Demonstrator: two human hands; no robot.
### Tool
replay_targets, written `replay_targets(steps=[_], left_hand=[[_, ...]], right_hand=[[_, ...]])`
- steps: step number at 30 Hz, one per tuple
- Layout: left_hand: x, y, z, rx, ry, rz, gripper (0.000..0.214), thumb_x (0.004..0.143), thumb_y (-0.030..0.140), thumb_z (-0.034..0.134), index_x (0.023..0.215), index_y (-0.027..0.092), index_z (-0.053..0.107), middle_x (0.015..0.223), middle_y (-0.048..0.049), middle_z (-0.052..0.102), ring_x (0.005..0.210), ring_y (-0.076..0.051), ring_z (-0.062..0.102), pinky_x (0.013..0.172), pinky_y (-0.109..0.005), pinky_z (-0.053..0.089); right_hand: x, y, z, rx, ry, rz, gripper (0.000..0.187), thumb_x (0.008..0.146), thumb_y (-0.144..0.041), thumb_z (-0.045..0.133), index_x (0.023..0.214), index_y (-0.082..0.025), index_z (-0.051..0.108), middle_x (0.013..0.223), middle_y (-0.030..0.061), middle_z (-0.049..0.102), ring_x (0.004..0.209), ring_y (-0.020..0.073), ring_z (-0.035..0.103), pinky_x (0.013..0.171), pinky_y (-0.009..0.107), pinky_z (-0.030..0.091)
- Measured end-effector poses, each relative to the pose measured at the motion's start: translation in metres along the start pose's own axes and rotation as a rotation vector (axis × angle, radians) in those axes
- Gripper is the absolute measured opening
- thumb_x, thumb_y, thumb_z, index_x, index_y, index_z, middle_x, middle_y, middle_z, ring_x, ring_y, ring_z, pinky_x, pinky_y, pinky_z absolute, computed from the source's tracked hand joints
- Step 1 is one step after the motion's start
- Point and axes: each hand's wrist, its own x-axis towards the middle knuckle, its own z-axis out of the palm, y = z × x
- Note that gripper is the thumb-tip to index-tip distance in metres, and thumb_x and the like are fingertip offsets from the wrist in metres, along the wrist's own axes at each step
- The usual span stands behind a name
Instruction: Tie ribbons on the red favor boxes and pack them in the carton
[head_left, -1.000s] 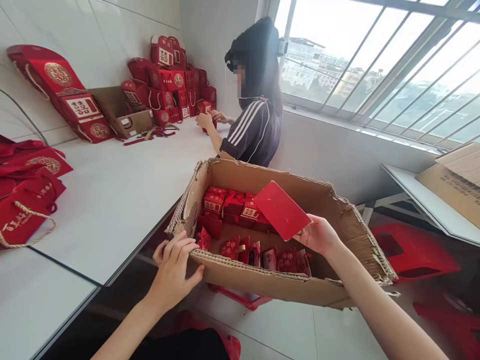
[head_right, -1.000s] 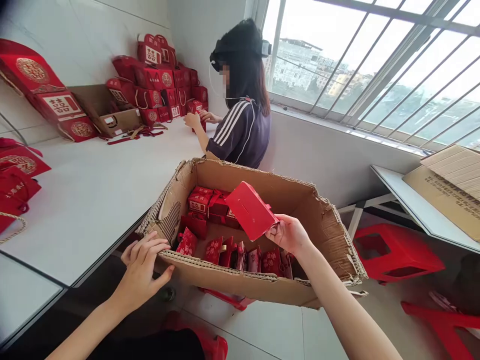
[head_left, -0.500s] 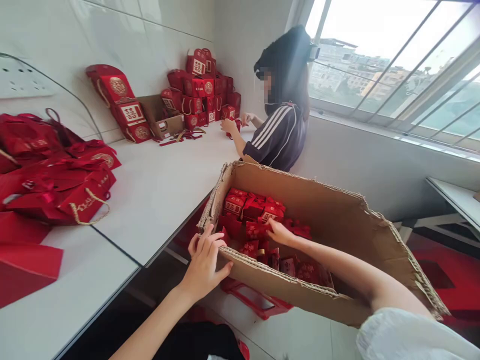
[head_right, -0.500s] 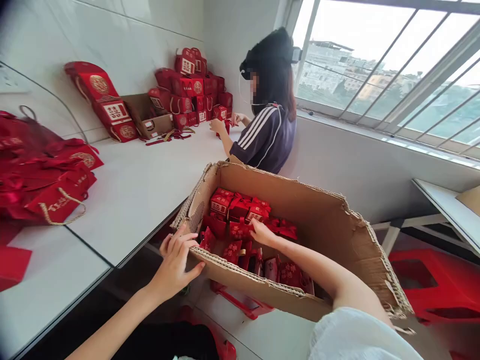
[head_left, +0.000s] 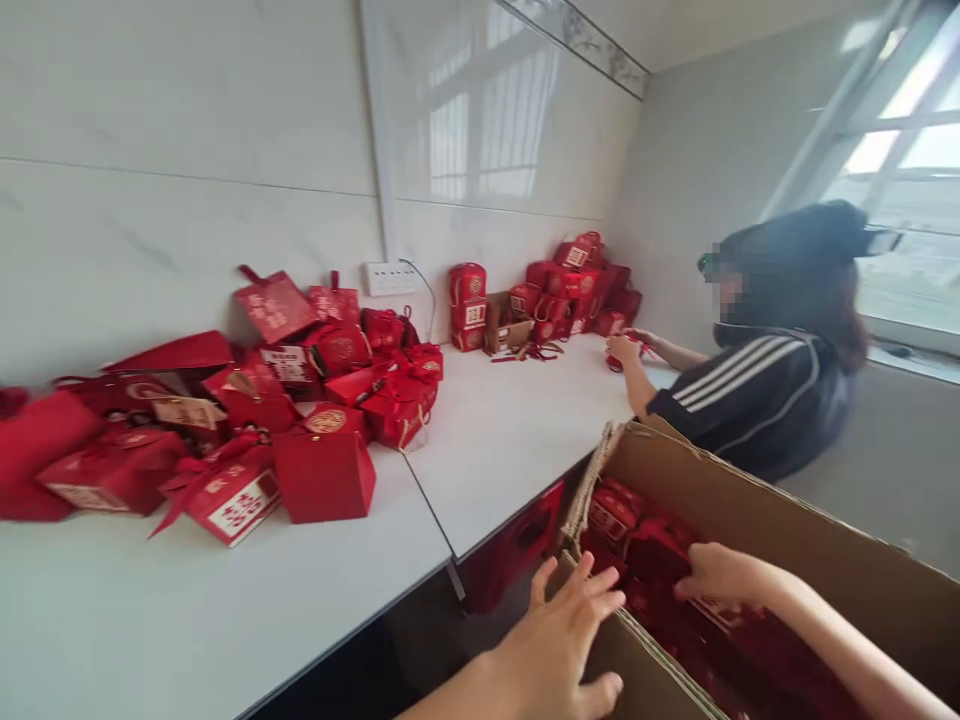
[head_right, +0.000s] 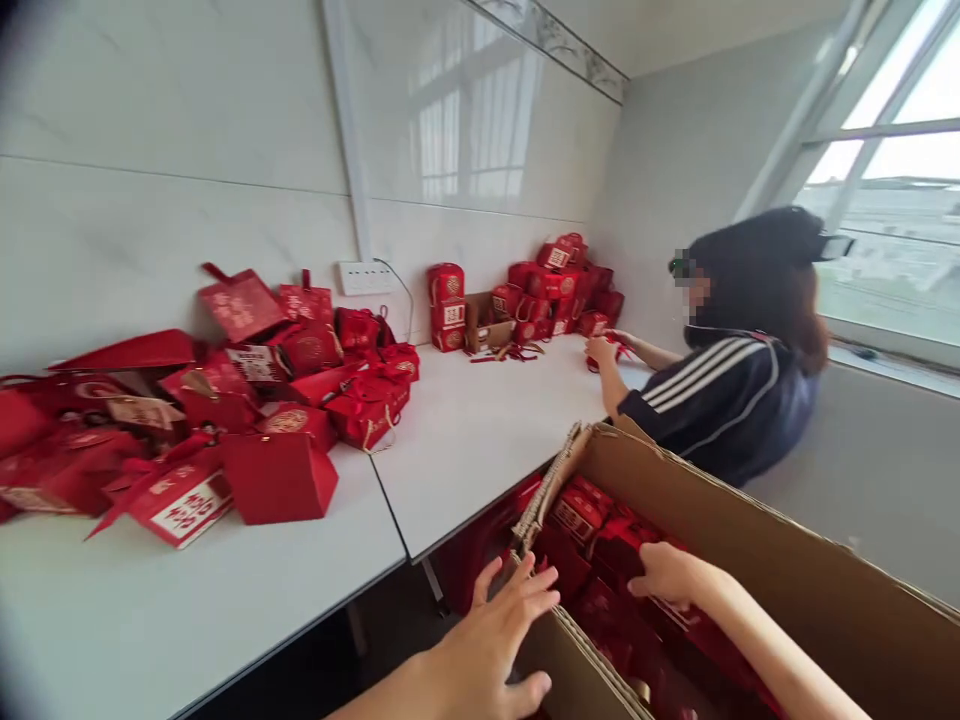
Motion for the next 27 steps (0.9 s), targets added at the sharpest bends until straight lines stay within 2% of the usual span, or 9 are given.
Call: replay_targets(steps=[1,3,6,12,15,20,23,25,27], left_hand=[[-0.006,0.001,-0.005,-0.012,0.006,-0.001,0.068,0.079,0.039,0.057,0.14,0.028,0.027,0.15,-0.0105,0.034,0.142,-0.03,0.018,0.111,-0.06,0.014],[-0.019,0.003,-0.019,-0.007,0.051,-0.025,0.061,0.081,0.035,0.054,0.138,0.028,0.032,0.15,-0.0102,0.034,0.142,-0.03,0.018,0.111,-0.059,0.015],[-0.039,0.008,-0.047,0.061,0.169,-0.089,0.05,0.08,0.025,0.052,0.13,0.023,0.042,0.147,-0.0118,0.037,0.142,-0.029,0.02,0.111,-0.056,0.018],[-0.093,-0.004,-0.108,0.276,0.569,-0.212,0.033,0.082,0.014,0.046,0.114,0.02,0.051,0.136,-0.0142,0.049,0.136,-0.03,0.034,0.103,-0.05,0.032],[-0.128,-0.015,-0.134,0.358,0.774,-0.278,0.026,0.086,0.018,0.045,0.111,0.022,0.051,0.13,-0.013,0.051,0.131,-0.029,0.04,0.101,-0.048,0.035],[-0.186,-0.021,-0.173,0.371,1.013,-0.399,0.023,0.088,0.024,0.045,0.11,0.023,0.053,0.126,-0.0095,0.053,0.125,-0.026,0.045,0.104,-0.047,0.034],[-0.215,-0.019,-0.192,0.299,1.168,-0.449,0.021,0.089,0.03,0.045,0.106,0.022,0.056,0.12,-0.0085,0.056,0.118,-0.024,0.051,0.099,-0.042,0.04],[-0.229,-0.018,-0.202,0.233,1.244,-0.491,0.023,0.089,0.033,0.044,0.105,0.021,0.056,0.115,-0.0077,0.059,0.112,-0.023,0.054,0.096,-0.04,0.043],[-0.235,-0.021,-0.208,0.165,1.223,-0.547,0.024,0.088,0.035,0.045,0.104,0.021,0.057,0.111,-0.0069,0.062,0.107,-0.022,0.057,0.093,-0.038,0.045]], right_hand=[[0.007,-0.019,-0.009,-0.141,-0.129,-0.007,0.044,0.042,-0.019,0.08,0.028,-0.027,0.038,0.03,-0.0016,0.04,0.026,0.0122,0.036,0.039,0.032,0.028],[0.017,-0.063,-0.019,-0.248,-0.235,-0.09,0.038,0.048,-0.025,0.079,0.032,-0.028,0.044,0.04,0.0063,0.053,0.034,0.015,0.043,0.046,0.036,0.033],[0.018,-0.14,-0.007,-0.189,-0.261,-0.437,0.012,0.067,-0.039,0.068,0.065,-0.028,0.064,0.07,0.0106,0.069,0.063,0.0239,0.062,0.064,0.038,0.043],[0.015,-0.28,0.094,-0.005,-0.375,-1.014,0.019,0.079,-0.026,0.06,0.096,-0.022,0.065,0.1,0.0089,0.066,0.089,0.0238,0.063,0.081,0.038,0.047],[0.023,-0.329,0.148,0.133,-0.304,-1.101,0.023,0.076,-0.018,0.062,0.099,-0.019,0.063,0.106,0.0107,0.062,0.097,0.0242,0.061,0.088,0.041,0.046],[0.029,-0.371,0.204,0.202,-0.303,-1.098,0.02,0.079,-0.011,0.055,0.095,-0.017,0.065,0.092,0.0096,0.064,0.089,0.0241,0.062,0.083,0.042,0.048],[0.022,-0.375,0.212,0.224,-0.385,-1.149,0.023,0.08,-0.007,0.049,0.084,-0.02,0.067,0.086,0.0055,0.065,0.081,0.02,0.063,0.077,0.036,0.051],[0.015,-0.374,0.211,0.237,-0.476,-1.223,0.026,0.078,-0.005,0.049,0.079,-0.022,0.069,0.096,0.0054,0.065,0.088,0.0192,0.063,0.078,0.034,0.051],[0.007,-0.374,0.211,0.265,-0.56,-1.312,0.027,0.078,-0.006,0.049,0.08,-0.023,0.07,0.111,0.0065,0.061,0.102,0.0206,0.059,0.085,0.035,0.05]])
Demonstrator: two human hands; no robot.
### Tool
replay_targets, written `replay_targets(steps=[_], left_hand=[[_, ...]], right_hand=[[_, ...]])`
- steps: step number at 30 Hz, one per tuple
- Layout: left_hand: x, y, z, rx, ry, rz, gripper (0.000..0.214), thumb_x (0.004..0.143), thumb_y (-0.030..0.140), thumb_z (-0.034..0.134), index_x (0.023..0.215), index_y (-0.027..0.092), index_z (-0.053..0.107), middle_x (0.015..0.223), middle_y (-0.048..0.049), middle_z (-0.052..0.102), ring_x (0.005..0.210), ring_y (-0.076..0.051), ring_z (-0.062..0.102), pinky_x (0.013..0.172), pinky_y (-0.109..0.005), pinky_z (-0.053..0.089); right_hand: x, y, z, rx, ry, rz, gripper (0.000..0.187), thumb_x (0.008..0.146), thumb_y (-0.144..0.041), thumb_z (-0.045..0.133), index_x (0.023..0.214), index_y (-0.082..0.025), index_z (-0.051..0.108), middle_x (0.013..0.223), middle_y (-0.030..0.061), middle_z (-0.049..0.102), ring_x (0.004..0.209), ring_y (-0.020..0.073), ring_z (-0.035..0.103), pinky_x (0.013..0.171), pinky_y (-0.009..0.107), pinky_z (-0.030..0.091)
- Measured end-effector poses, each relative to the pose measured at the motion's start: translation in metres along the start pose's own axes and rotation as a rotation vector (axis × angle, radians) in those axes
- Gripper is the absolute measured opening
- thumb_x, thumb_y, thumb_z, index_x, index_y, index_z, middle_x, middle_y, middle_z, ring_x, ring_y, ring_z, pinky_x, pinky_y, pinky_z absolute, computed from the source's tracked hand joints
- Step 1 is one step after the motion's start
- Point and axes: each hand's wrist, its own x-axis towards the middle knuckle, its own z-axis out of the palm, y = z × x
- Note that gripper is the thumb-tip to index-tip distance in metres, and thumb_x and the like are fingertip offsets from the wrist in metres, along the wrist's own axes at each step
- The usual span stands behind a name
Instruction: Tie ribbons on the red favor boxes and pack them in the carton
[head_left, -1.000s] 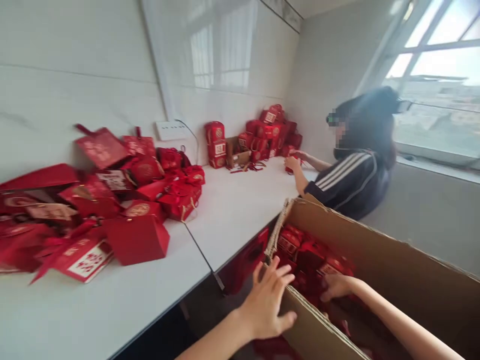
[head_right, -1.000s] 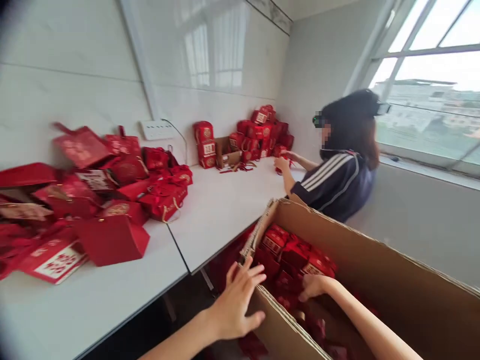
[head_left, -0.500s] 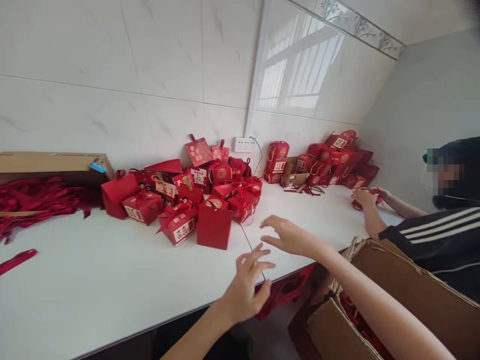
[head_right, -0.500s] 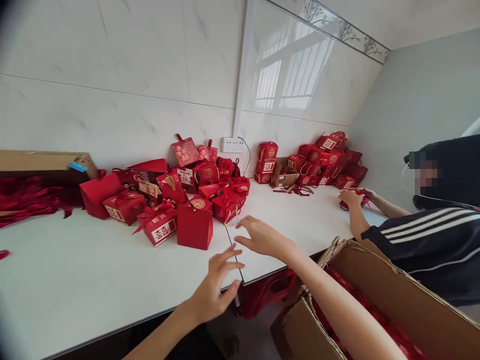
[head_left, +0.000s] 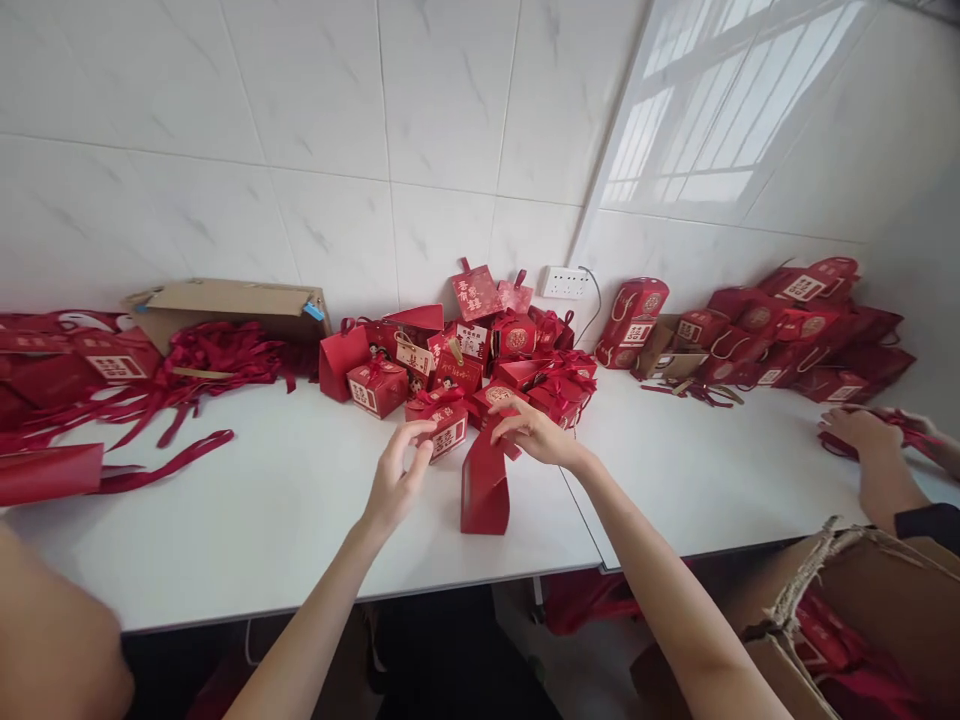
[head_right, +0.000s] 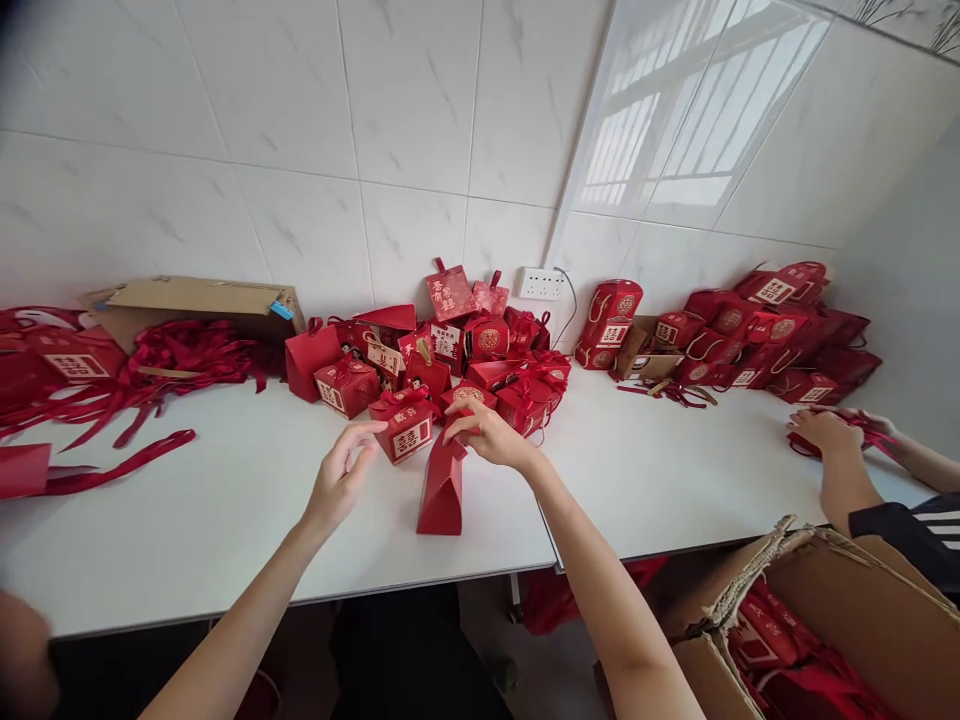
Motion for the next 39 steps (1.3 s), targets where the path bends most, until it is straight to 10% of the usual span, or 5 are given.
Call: replay_targets(steps=[6,12,22,39], left_hand=[[0.012,-0.01,0.019,-0.077,-0.35,-0.032,0.056,0.083,0.043,0.057,0.132,0.022,0.04,0.137,-0.0106,0.048,0.125,-0.027,0.048,0.1,-0.038,0.043],[0.02,-0.009,0.041,-0.033,-0.512,0.075,0.085,0.073,0.042,0.069,0.143,0.026,0.024,0.152,-0.0099,0.027,0.141,-0.03,0.023,0.113,-0.047,0.027],[-0.002,0.006,0.04,0.003,-0.341,0.241,0.011,0.085,0.026,0.056,0.094,0.021,0.058,0.096,-0.0041,0.063,0.093,-0.018,0.061,0.085,-0.034,0.05],[0.003,0.009,0.052,-0.078,-0.241,0.467,0.02,0.089,0.013,0.046,0.093,0.021,0.064,0.095,-0.0045,0.066,0.087,-0.014,0.064,0.077,-0.027,0.053]], right_hand=[[-0.014,-0.01,0.027,0.1,0.296,0.114,0.034,0.08,-0.025,0.06,0.114,-0.024,0.06,0.116,0.0098,0.059,0.11,0.0249,0.056,0.096,0.045,0.045],[-0.064,-0.032,0.053,0.591,0.471,0.257,0.054,0.088,-0.066,0.032,0.12,-0.026,0.05,0.121,0.0106,0.06,0.112,0.0255,0.058,0.092,0.045,0.049],[-0.057,-0.058,0.045,0.125,0.594,0.287,0.022,0.086,-0.024,0.05,0.105,-0.024,0.062,0.095,0.0053,0.064,0.09,0.0188,0.062,0.081,0.035,0.051],[-0.05,-0.054,0.048,0.093,0.712,0.262,0.02,0.084,-0.024,0.056,0.104,-0.022,0.057,0.09,0.0039,0.067,0.078,0.0167,0.065,0.067,0.03,0.053]])
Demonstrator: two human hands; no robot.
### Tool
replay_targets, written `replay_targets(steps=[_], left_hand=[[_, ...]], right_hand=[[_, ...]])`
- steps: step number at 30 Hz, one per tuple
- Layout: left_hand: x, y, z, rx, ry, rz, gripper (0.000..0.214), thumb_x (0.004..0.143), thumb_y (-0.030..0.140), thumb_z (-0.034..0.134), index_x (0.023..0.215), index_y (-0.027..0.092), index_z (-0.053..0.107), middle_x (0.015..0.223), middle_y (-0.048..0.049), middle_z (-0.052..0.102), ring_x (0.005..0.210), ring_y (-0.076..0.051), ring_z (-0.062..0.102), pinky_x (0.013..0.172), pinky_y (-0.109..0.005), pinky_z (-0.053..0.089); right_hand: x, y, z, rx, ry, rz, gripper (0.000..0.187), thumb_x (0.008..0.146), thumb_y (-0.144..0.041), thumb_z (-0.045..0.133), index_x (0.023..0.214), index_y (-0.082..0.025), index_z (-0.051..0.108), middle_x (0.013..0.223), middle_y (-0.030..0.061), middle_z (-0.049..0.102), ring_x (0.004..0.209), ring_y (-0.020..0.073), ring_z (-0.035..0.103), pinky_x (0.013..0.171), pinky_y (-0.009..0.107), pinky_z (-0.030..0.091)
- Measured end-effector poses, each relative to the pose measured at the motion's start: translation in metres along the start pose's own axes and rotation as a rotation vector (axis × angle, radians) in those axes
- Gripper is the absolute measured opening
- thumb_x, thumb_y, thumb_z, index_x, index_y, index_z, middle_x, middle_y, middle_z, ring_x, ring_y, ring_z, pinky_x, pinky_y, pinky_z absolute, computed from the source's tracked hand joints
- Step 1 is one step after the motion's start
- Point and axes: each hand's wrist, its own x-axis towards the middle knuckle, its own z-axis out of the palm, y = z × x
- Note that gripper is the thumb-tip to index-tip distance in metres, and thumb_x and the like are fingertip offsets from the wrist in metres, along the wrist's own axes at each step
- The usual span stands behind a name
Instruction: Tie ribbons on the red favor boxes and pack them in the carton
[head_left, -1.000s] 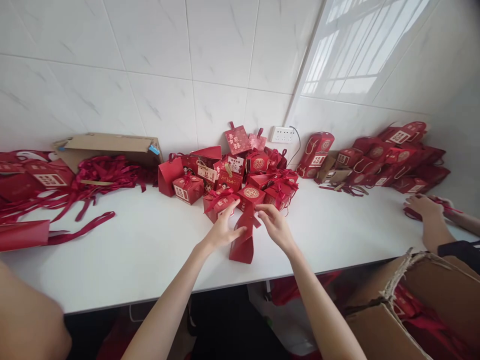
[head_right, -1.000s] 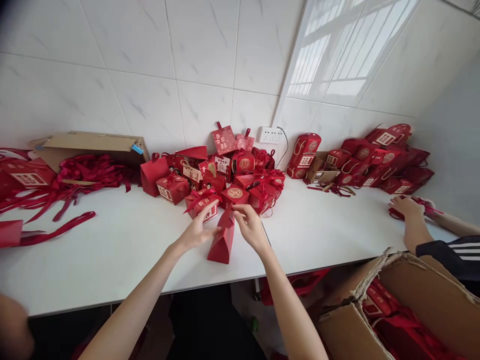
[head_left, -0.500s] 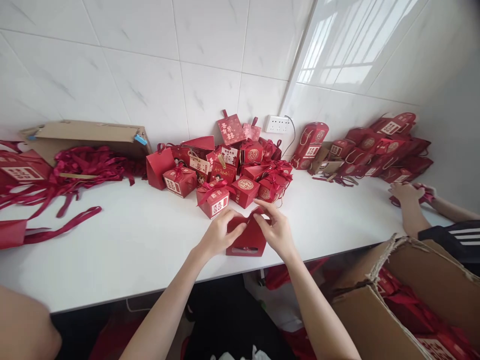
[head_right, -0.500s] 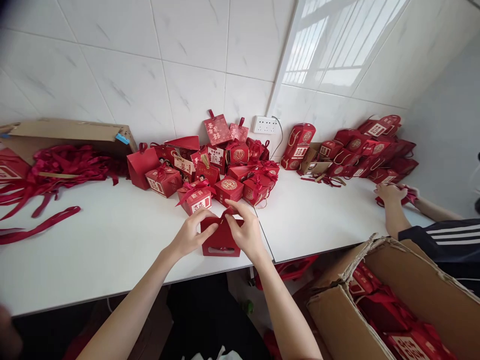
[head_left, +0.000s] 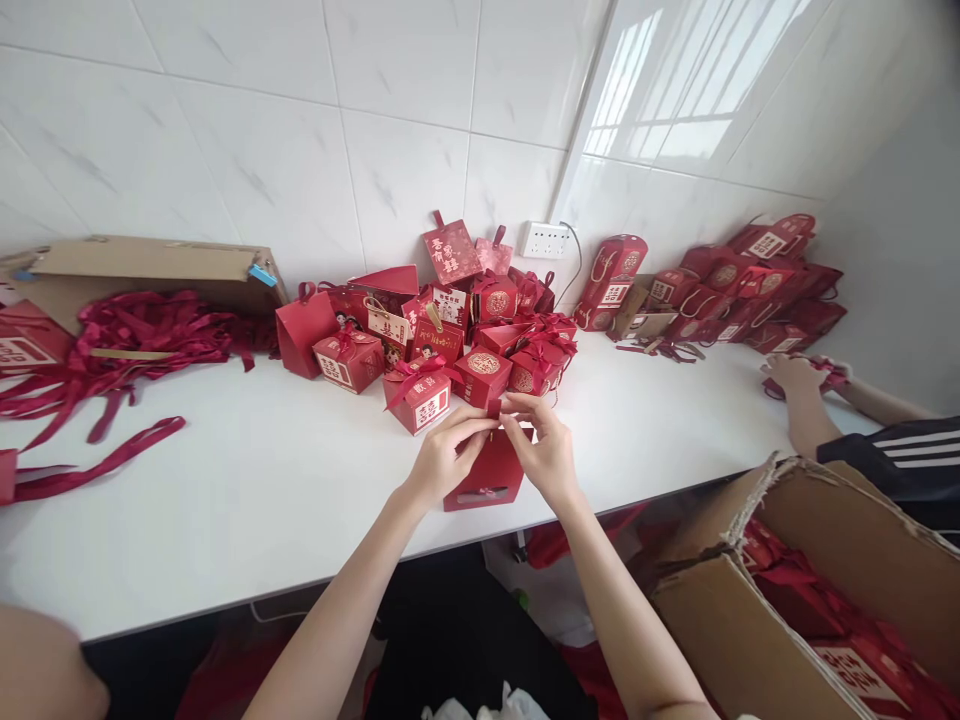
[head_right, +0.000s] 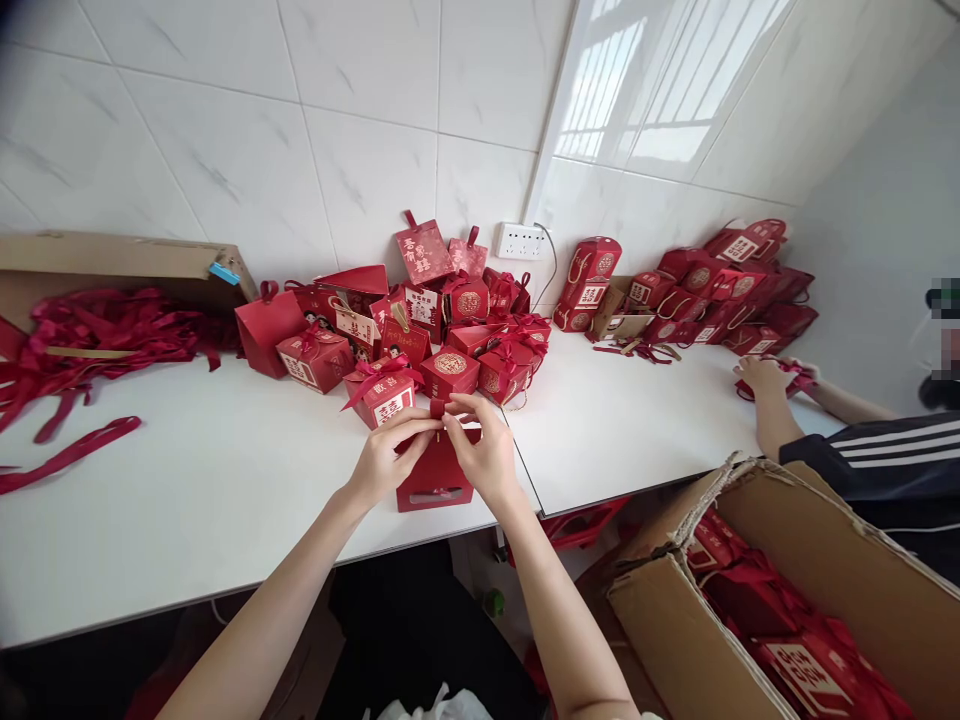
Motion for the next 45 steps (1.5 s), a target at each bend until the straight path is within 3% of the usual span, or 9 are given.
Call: replay_targets(steps=[9,17,29,45], left_hand=[[-0.003,0.0,-0.002,0.058,-0.045,-0.025,0.028,0.085,0.012,0.048,0.106,0.021,0.063,0.103,-0.0054,0.064,0.095,-0.017,0.062,0.084,-0.031,0.053],[-0.004,0.0,-0.003,0.076,-0.066,-0.046,0.028,0.086,0.014,0.047,0.108,0.022,0.063,0.105,-0.005,0.063,0.097,-0.017,0.061,0.087,-0.031,0.051],[-0.003,0.0,-0.003,0.081,-0.078,-0.059,0.027,0.086,0.014,0.048,0.108,0.021,0.062,0.104,-0.0054,0.063,0.097,-0.017,0.06,0.087,-0.03,0.051],[-0.002,-0.002,-0.004,0.024,-0.087,-0.081,0.024,0.088,0.02,0.05,0.108,0.022,0.063,0.097,-0.0049,0.06,0.091,-0.016,0.059,0.083,-0.031,0.051]], right_hand=[[-0.023,0.017,0.009,-0.219,-0.01,-0.251,0.025,0.082,-0.018,0.055,0.106,-0.023,0.05,0.098,0.0084,0.057,0.091,0.0214,0.059,0.078,0.039,0.052],[-0.023,0.015,0.01,-0.218,-0.014,-0.19,0.013,0.083,-0.018,0.053,0.095,-0.023,0.054,0.088,0.0057,0.058,0.082,0.0198,0.059,0.073,0.036,0.051],[-0.02,0.01,0.007,-0.168,-0.025,-0.148,0.012,0.087,-0.017,0.047,0.088,-0.022,0.057,0.081,0.0039,0.057,0.075,0.0174,0.057,0.069,0.033,0.049],[-0.014,0.01,0.0,-0.061,-0.102,-0.011,0.011,0.084,-0.022,0.051,0.082,-0.022,0.061,0.074,0.0011,0.054,0.066,0.0157,0.054,0.063,0.031,0.047]])
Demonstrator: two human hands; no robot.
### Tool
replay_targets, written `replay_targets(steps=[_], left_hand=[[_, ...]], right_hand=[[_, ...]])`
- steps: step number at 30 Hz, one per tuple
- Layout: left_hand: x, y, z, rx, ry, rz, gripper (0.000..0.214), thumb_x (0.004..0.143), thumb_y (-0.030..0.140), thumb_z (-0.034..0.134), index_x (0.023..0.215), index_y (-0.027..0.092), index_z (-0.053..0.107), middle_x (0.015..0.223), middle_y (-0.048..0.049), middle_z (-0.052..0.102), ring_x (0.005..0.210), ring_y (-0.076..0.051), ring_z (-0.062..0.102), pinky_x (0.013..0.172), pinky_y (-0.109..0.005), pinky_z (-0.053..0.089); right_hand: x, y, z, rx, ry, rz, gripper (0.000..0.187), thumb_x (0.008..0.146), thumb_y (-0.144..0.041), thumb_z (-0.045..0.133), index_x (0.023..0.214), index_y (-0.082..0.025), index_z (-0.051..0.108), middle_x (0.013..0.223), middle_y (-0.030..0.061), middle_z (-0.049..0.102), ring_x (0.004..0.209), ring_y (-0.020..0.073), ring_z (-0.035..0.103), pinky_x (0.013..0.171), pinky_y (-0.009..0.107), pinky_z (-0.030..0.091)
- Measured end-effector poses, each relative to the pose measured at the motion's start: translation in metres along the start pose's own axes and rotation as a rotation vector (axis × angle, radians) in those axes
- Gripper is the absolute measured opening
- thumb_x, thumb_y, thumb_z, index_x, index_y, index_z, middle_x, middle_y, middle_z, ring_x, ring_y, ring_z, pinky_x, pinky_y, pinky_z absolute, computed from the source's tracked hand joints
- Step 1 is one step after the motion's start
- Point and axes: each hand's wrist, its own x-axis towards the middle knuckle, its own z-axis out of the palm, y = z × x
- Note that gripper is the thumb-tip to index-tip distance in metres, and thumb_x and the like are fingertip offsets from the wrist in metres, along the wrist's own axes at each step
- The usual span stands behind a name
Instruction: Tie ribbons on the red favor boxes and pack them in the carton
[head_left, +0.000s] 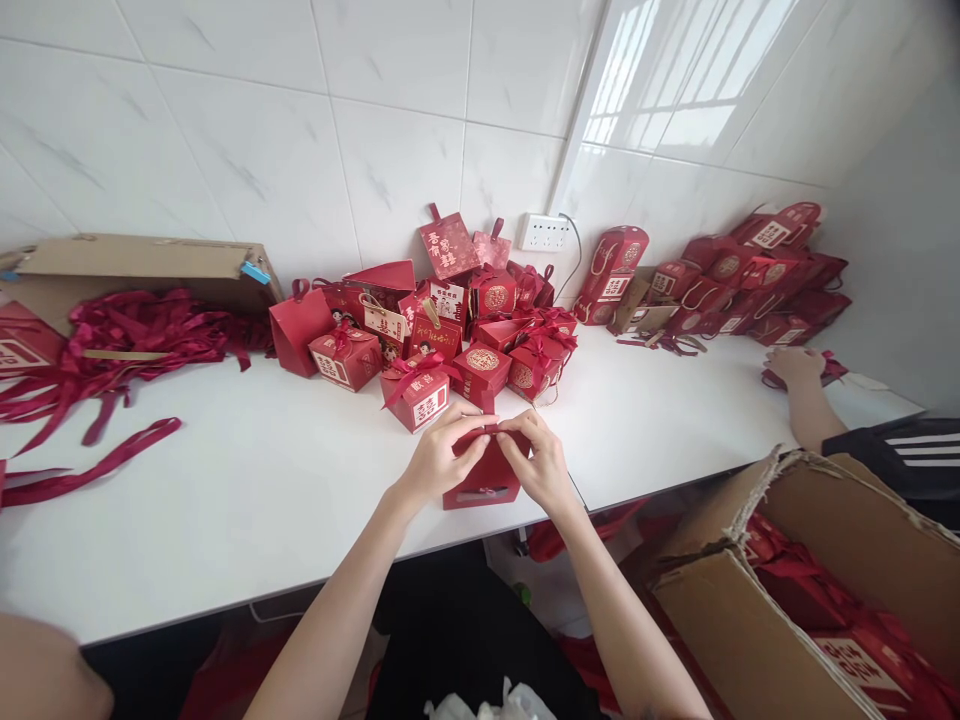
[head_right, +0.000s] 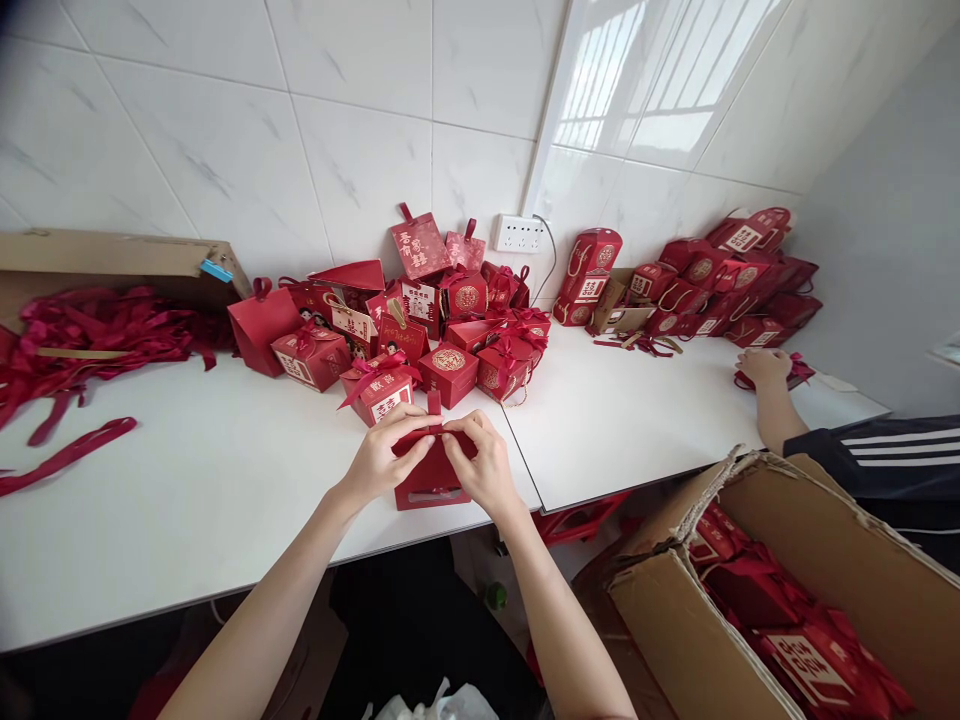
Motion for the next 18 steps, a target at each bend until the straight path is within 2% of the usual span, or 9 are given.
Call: replay_targets(steps=[4,9,18], left_hand=[[0.0014,0.0037,-0.0003,-0.045,-0.033,-0.039,0.025,0.088,0.019,0.049,0.107,0.024,0.063,0.092,-0.0031,0.062,0.086,-0.015,0.06,0.081,-0.03,0.051],[0.0029,0.0076,0.0,-0.072,-0.01,-0.089,0.024,0.086,0.016,0.05,0.103,0.023,0.065,0.09,-0.0027,0.063,0.085,-0.015,0.06,0.08,-0.03,0.051],[0.0038,0.0061,-0.0039,-0.101,-0.073,-0.1,0.024,0.087,0.016,0.048,0.103,0.023,0.064,0.093,-0.0034,0.063,0.088,-0.016,0.06,0.083,-0.031,0.05]], right_hand=[[0.0018,0.0004,-0.0018,0.037,-0.028,0.002,0.01,0.084,-0.022,0.051,0.081,-0.022,0.06,0.077,0.0018,0.057,0.071,0.0167,0.055,0.066,0.032,0.047],[0.0039,0.0021,-0.0027,0.086,-0.043,-0.026,0.009,0.084,-0.021,0.051,0.08,-0.022,0.058,0.079,0.002,0.057,0.076,0.0173,0.056,0.072,0.033,0.047],[0.0042,0.0082,-0.0015,0.135,-0.06,-0.077,0.009,0.085,-0.018,0.05,0.08,-0.022,0.056,0.079,0.0012,0.055,0.076,0.0163,0.054,0.072,0.032,0.046]])
